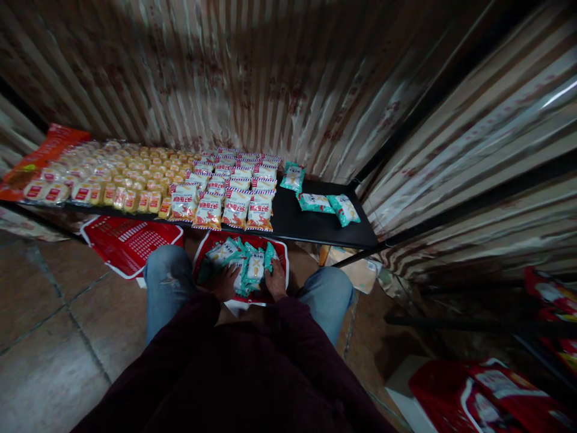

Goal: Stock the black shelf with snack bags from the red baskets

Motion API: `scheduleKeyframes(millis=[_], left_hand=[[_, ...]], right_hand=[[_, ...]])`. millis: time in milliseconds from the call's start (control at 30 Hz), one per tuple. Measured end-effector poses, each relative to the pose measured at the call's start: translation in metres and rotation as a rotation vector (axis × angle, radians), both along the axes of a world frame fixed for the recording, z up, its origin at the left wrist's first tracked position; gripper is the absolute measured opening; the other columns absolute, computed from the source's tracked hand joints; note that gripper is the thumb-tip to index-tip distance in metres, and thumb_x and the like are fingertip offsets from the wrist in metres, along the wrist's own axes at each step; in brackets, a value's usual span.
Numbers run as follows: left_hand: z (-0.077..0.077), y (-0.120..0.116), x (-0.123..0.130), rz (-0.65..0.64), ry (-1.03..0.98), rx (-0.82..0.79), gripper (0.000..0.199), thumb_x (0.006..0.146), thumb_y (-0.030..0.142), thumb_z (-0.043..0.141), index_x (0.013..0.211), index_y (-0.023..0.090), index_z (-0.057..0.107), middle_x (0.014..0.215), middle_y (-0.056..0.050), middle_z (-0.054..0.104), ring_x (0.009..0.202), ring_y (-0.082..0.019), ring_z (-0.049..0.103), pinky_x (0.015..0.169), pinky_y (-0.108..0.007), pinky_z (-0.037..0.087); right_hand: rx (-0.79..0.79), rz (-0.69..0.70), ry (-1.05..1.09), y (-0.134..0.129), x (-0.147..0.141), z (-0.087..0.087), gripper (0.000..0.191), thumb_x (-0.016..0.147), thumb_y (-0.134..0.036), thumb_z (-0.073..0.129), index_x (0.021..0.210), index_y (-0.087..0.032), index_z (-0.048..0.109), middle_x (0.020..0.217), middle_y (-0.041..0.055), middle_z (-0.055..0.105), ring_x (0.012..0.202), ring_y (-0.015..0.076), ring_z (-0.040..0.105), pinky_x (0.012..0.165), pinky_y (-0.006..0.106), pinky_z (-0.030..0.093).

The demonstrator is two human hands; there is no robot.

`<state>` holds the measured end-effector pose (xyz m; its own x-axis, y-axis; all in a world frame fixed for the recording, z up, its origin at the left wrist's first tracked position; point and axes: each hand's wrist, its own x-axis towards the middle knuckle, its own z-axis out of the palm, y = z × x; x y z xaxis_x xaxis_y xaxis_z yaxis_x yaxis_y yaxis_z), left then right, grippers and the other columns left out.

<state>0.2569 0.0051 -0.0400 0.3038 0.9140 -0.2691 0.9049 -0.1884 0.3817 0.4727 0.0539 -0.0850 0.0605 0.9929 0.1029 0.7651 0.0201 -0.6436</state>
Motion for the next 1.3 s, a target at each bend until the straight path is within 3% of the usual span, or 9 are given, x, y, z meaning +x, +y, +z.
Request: scheduleKeyframes(millis=[133, 233, 400, 833, 1000, 1067, 1200, 1300], left_hand=[[-0.001, -0.001, 0.000, -0.040, 0.009, 0.032, 0.075, 0.070, 0.011, 0.049, 0.143, 0.013, 0.035, 0.151, -0.013, 0.034, 0.140, -0.031, 0.027, 0.111, -0.048, 0.028], [-0.002, -0.002, 0.004, -0.116, 0.039, 0.026, 0.075, 0.071, 0.011, 0.050, 0.144, 0.015, 0.035, 0.152, -0.011, 0.035, 0.141, -0.029, 0.026, 0.112, -0.045, 0.027], [-0.007, -0.002, 0.013, -0.147, 0.093, 0.031, 0.076, 0.073, 0.016, 0.054, 0.145, 0.015, 0.032, 0.152, -0.011, 0.034, 0.142, -0.031, 0.024, 0.113, -0.046, 0.024], [0.002, 0.005, 0.014, -0.081, 0.082, 0.004, 0.079, 0.068, 0.012, 0.053, 0.145, 0.018, 0.034, 0.154, -0.007, 0.030, 0.140, -0.029, 0.028, 0.109, -0.044, 0.031], [0.006, -0.007, 0.043, 0.029, 0.071, -0.047, 0.084, 0.065, 0.012, 0.053, 0.146, 0.016, 0.032, 0.154, -0.007, 0.029, 0.141, -0.031, 0.025, 0.110, -0.045, 0.030], [0.007, -0.015, 0.060, 0.145, 0.080, -0.066, 0.085, 0.065, 0.013, 0.053, 0.147, 0.016, 0.031, 0.156, -0.008, 0.026, 0.142, -0.031, 0.024, 0.111, -0.044, 0.029], [-0.001, -0.025, 0.071, 0.118, 0.065, -0.016, 0.077, 0.071, 0.011, 0.048, 0.146, 0.022, 0.034, 0.156, -0.007, 0.025, 0.143, -0.033, 0.020, 0.111, -0.050, 0.027], [-0.013, -0.022, 0.062, 0.138, 0.023, -0.070, 0.073, 0.075, 0.008, 0.043, 0.145, 0.026, 0.036, 0.150, -0.007, 0.038, 0.135, -0.030, 0.038, 0.107, -0.045, 0.036]], right_hand=[[-0.008, -0.058, -0.034, -0.002, 0.002, 0.008, 0.049, 0.076, -0.019, 0.046, 0.123, -0.009, 0.056, 0.128, 0.0166, 0.057, 0.124, 0.0268, 0.050, 0.105, 0.043, 0.039], [-0.101, -0.127, -0.083, -0.006, 0.009, 0.015, 0.048, 0.076, -0.015, 0.047, 0.122, -0.009, 0.056, 0.125, 0.0159, 0.059, 0.122, 0.0260, 0.052, 0.106, 0.040, 0.037], [-0.177, -0.122, -0.087, -0.010, 0.020, 0.027, 0.047, 0.078, -0.016, 0.048, 0.123, -0.008, 0.055, 0.127, 0.0149, 0.059, 0.122, 0.0232, 0.052, 0.107, 0.032, 0.036], [-0.256, -0.128, -0.121, -0.013, 0.014, 0.044, 0.050, 0.080, -0.014, 0.046, 0.130, -0.007, 0.050, 0.134, 0.0140, 0.054, 0.127, 0.0222, 0.047, 0.111, 0.029, 0.029], [-0.261, -0.116, -0.111, -0.007, 0.019, 0.044, 0.053, 0.078, -0.010, 0.044, 0.130, -0.009, 0.050, 0.136, 0.0127, 0.052, 0.130, 0.0211, 0.044, 0.112, 0.031, 0.029], [-0.263, -0.105, -0.115, -0.004, 0.024, 0.044, 0.055, 0.077, -0.009, 0.044, 0.132, -0.009, 0.049, 0.139, 0.0128, 0.049, 0.132, 0.0206, 0.041, 0.112, 0.030, 0.028], [-0.267, -0.147, -0.134, -0.007, 0.036, 0.045, 0.055, 0.078, -0.011, 0.046, 0.134, -0.013, 0.049, 0.141, 0.0119, 0.046, 0.135, 0.0218, 0.038, 0.112, 0.031, 0.029], [-0.299, -0.196, -0.149, -0.012, 0.044, 0.048, 0.052, 0.081, -0.015, 0.046, 0.133, -0.017, 0.050, 0.140, 0.0108, 0.048, 0.133, 0.0222, 0.041, 0.109, 0.031, 0.032]])
